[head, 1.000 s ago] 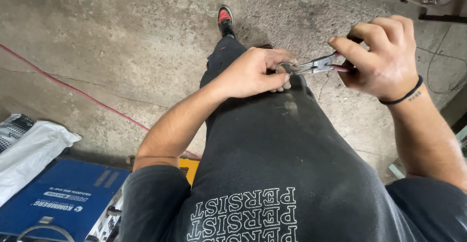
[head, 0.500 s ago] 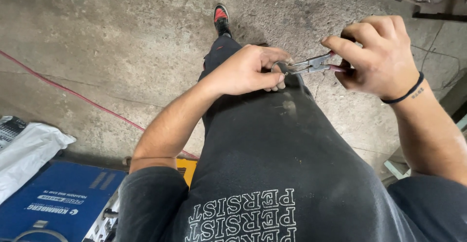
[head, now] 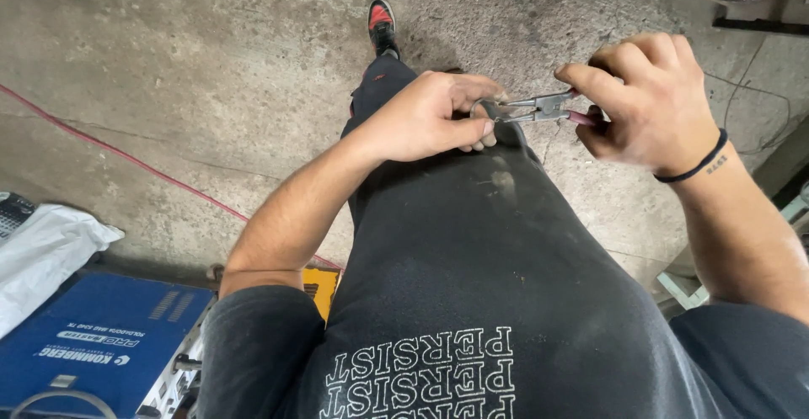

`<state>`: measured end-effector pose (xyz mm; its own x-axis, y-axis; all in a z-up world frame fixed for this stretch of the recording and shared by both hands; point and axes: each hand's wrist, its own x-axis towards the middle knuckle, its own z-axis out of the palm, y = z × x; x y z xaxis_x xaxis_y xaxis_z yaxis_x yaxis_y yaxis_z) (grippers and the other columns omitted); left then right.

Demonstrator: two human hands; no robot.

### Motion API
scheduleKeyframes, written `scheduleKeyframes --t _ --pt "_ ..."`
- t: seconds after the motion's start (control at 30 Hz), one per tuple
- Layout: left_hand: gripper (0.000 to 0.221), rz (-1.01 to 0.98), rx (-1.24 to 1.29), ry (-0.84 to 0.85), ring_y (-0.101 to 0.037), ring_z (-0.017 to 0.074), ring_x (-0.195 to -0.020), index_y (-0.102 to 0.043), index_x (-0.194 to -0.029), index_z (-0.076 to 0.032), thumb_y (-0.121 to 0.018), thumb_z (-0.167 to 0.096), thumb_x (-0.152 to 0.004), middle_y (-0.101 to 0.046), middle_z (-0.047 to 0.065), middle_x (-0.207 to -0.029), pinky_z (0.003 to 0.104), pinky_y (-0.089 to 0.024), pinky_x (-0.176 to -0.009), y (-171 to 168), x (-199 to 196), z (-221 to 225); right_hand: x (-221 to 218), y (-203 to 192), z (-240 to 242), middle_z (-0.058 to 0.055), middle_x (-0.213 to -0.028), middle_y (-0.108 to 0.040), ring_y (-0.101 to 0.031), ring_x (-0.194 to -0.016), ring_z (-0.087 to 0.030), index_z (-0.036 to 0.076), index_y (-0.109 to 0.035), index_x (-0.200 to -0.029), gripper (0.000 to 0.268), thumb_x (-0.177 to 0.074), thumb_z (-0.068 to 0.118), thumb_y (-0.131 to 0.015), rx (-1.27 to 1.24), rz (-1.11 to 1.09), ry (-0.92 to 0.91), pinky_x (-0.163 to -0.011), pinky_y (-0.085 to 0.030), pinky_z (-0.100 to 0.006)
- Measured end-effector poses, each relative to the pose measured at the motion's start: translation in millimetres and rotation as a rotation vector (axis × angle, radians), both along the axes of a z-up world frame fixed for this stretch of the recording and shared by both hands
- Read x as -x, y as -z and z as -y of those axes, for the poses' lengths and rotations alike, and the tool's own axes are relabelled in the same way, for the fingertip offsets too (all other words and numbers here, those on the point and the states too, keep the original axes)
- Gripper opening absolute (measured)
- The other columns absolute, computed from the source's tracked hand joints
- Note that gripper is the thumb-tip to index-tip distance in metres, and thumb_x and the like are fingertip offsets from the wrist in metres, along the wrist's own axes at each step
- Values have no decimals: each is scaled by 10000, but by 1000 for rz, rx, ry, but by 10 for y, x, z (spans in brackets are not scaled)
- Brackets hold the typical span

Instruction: Assembling a cooling fan and protective housing onto an electric motor using hand tools

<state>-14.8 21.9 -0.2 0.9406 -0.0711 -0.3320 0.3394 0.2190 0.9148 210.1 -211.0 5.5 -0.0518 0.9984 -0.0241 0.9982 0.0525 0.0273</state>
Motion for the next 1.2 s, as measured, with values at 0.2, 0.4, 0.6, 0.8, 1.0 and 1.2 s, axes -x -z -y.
scheduleKeyframes --t 0.2,0.4,0.6,0.8,1.0,1.2 --pt "513 22 190 1 -765 170 -852 -457 -1434 119 -611 -90 -992 -777 162 -992 252 -669 -797 63 11 13 49 -94 -43 51 -1128 -664 -634 -1065 -211 314 -686 -1331 436 -929 479 -651 -40 115 -4 -846 -464 -352" --pt "544 13 189 -12 -769 176 -846 -426 -1458 117 -609 -110 -998 -776 162 -983 258 -669 -805 20 16 14 92 -193 -104 66 -1079 -651 -642 -1014 -192 330 -688 -1306 329 -1079 489 -512 -83 181 -3 -818 -438 -330" --pt "470 51 49 -16 -748 144 -850 -494 -1435 47 -607 -101 -1003 -780 111 -994 265 -651 -832 -23 13 8 80 -249 -125 72 -933 -598 -561 -845 -179 293 -703 -1206 274 -1104 446 -499 -98 155 -27 -760 -417 -321" --pt "354 40 -247 -160 -771 89 -770 -632 -1306 -63 -635 -217 -987 -808 20 -970 239 -573 -809 242 36 17 -2 -355 -325 60 -755 -437 -449 -695 -163 302 -705 -1042 136 -1105 280 -586 -194 293 -94 -668 -340 -292" --pt "121 119 -239 -416 -609 35 -701 -689 -961 -126 -616 -209 -1011 -696 -66 -785 218 -452 -688 530 22 -257 -101 -641 -929 78 -780 -416 -405 -705 -122 330 -687 -1122 200 -1134 151 -598 -191 533 -241 -696 -286 -276" --pt "109 284 -167 -643 -673 62 -697 -670 -993 -128 -606 -212 -1020 -736 -33 -838 225 -545 -692 1111 -342 -756 -41 -794 -1824 58 -857 -426 -405 -770 -117 271 -699 -1260 140 -1149 212 -637 -167 763 -413 -684 -285 -260"
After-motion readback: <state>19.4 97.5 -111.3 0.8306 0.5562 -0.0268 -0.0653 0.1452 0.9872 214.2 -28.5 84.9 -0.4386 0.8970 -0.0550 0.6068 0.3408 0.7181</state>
